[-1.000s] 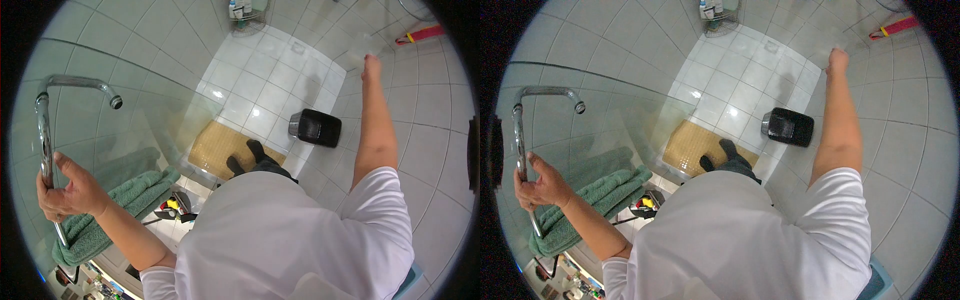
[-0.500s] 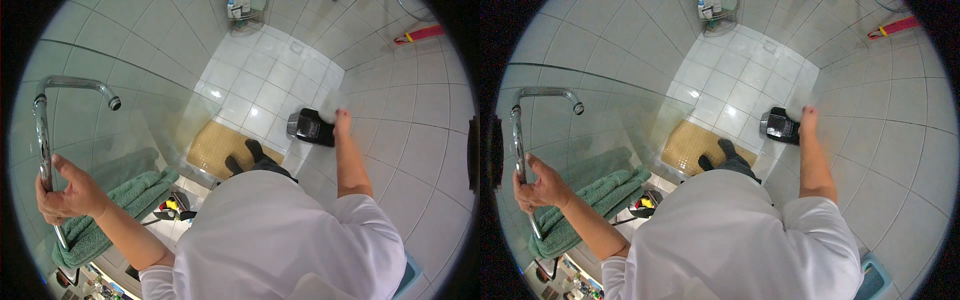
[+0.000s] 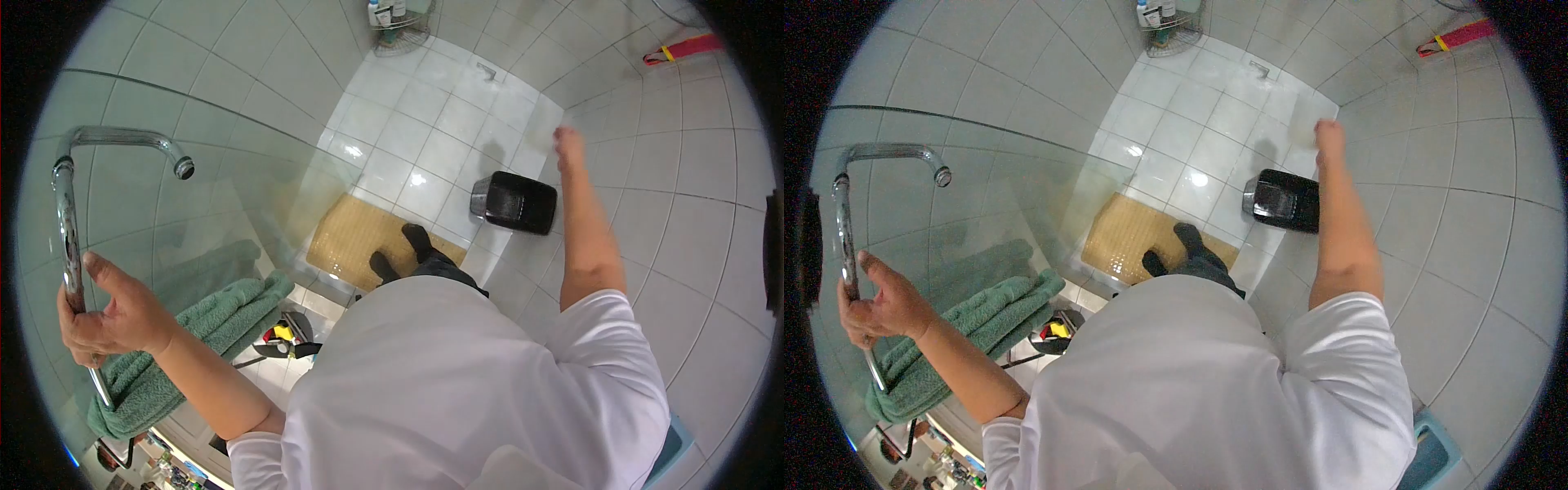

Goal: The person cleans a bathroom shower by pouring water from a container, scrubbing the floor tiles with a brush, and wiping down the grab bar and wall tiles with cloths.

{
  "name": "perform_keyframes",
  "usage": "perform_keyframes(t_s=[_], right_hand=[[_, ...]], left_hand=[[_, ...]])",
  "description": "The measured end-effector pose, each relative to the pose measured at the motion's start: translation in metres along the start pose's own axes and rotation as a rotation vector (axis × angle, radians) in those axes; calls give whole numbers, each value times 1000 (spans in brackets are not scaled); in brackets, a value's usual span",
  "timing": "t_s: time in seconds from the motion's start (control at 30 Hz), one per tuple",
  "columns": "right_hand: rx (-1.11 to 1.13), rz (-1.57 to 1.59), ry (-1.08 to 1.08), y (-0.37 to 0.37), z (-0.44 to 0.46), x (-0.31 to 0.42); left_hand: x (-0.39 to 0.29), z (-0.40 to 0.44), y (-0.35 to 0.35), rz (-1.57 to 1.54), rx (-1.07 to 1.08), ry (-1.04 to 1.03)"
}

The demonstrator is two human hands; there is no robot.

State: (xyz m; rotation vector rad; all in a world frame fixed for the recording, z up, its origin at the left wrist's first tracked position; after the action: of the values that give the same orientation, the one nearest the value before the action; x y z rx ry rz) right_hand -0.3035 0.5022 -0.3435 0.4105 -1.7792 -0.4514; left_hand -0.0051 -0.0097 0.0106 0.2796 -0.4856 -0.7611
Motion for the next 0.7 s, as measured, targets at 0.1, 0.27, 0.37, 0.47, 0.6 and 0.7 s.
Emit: perform_keyframes(t_s=[0.1, 0.27, 0.37, 0.47, 0.6, 0.7], right_hand=[[-192, 302, 53, 13, 26, 61], [-325, 662, 263, 22, 13, 116], [-302, 755, 299, 20, -2, 102], [-311, 705, 203, 5, -31, 61], [-235, 493, -104, -18, -84, -8], [-146, 363, -324, -35, -116, -85]], left_hand=[[-2, 0, 1, -87, 16, 4], [1, -1, -2, -136, 11, -2], [7, -2, -7, -203, -27, -24], [6, -1, -6, -112, -26, -18], [7, -1, -6, -74, -39, -41], [7, -1, -6, -87, -43, -46]])
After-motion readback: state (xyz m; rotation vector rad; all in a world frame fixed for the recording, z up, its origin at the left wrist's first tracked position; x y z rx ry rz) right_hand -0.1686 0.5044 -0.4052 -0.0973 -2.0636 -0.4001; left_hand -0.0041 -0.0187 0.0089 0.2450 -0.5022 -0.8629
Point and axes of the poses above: each hand's wrist, its own z-axis towards the middle knuckle, its own y-axis out of the back of the hand, x = y × z, the point moved 1 cm from there along z, towards the middle knuckle, and after that the axes turned 11 degrees about x, right-handed, at the moved point
